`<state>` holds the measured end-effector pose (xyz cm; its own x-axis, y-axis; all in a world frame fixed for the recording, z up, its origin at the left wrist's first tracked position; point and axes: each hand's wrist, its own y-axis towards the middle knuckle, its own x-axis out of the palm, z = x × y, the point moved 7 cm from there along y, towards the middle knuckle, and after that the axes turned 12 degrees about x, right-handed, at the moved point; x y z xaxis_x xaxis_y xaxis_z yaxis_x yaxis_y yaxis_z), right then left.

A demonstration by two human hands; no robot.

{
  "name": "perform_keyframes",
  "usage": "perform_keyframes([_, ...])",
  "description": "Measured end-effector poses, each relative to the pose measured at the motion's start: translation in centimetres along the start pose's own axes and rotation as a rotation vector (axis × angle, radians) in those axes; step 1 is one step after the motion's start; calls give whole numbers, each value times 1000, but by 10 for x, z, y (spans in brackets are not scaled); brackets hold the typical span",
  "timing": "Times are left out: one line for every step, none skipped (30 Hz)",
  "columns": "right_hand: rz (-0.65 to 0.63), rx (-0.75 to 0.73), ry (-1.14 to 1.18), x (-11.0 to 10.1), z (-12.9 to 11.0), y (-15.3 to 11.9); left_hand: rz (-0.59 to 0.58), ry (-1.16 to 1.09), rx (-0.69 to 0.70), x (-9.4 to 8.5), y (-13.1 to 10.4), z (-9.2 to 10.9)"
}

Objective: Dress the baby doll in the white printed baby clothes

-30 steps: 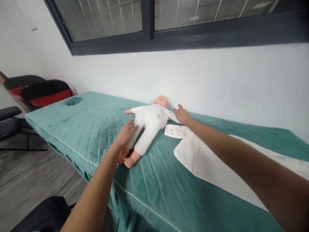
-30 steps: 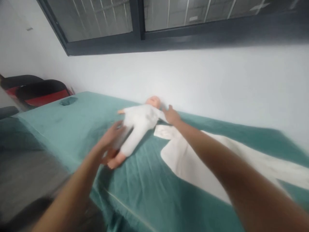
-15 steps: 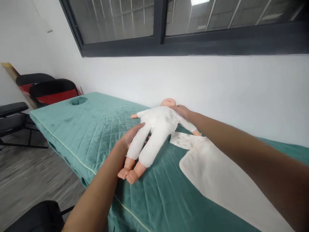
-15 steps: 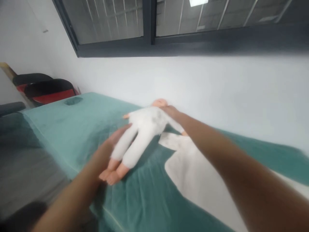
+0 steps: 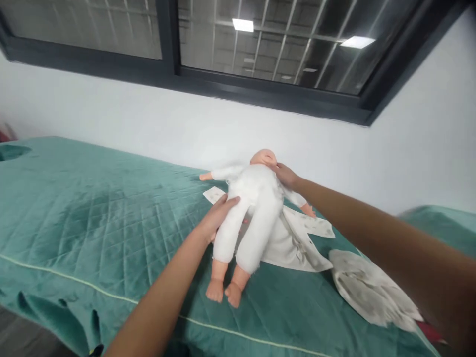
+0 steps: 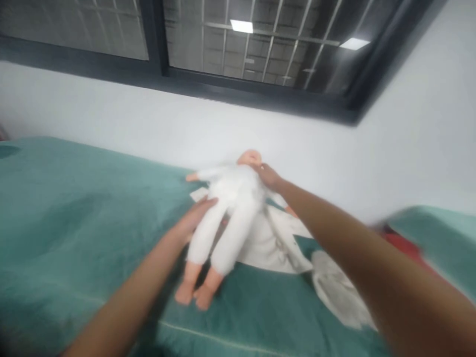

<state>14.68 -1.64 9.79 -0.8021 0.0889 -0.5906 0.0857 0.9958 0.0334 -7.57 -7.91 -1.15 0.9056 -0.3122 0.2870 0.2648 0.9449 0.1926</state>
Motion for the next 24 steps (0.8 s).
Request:
perform_keyframes([-5,10,-23,-6,16,-11,-65,-45,-65,19,-8,-10])
perform_keyframes([-14,26,-36,-10,31,-19,-114,-82,-122,35,-16,-20])
perform_keyframes([-19,43,-44,-12,44,-24,-137,-110,-163,47,-22,-28])
perform_keyframes([-16,61,-57,-14,56,-26,-143,-129,-192,55,-26,-35])
perform_keyframes([-11,75,-78,-15,67,-25,-135,-141,-212,61,-29,-42])
perform_keyframes([-2,89,-113,-15,77,-21,-118,-147,-225,65,-31,-48])
perform_keyframes([11,102,-158,-14,85,-15,-97,-152,-231,68,-31,-53])
perform_keyframes([25,112,-207,-13,93,-9,-71,-150,-230,70,-31,-58])
perform_keyframes([36,118,-250,-10,99,-2,-43,-141,-219,71,-31,-61])
perform_keyframes([42,121,-277,-7,105,4,-16,-123,-201,72,-30,-63])
perform_keyframes([45,120,-292,-4,110,9,6,-98,-182,72,-30,-65])
perform_keyframes([45,117,-296,-1,115,13,18,-70,-167,73,-30,-66])
perform_keyframes([43,115,-295,1,120,15,21,-39,-159,73,-31,-66])
perform_keyframes([42,116,-294,2,125,17,19,-3,-158,72,-31,-66])
perform_keyframes([44,119,-299,2,130,18,15,41,-161,69,-31,-64])
perform_keyframes([47,125,-307,0,135,19,26,93,-160,61,-30,-61])
perform_keyframes([52,137,-315,-3,139,19,52,151,-146,50,-26,-56])
perform_keyframes([65,153,-337,-8,142,19,93,227,-115,34,-20,-49])
perform_keyframes([91,171,-379,-13,143,19,166,296,-64,13,-11,-40])
perform_keyframes([131,184,-434,-19,141,19,227,377,24,-9,0,-30])
perform_keyframes([183,185,-494,-24,136,18,309,498,133,-32,12,-18])
perform_keyframes([239,167,-550,-26,126,17,413,641,215,-56,23,-8])
perform_keyframes([290,123,-598,-25,111,15,477,778,237,-77,34,-5])
perform_keyframes([319,56,-631,-18,94,14,502,895,211,-94,47,-7])
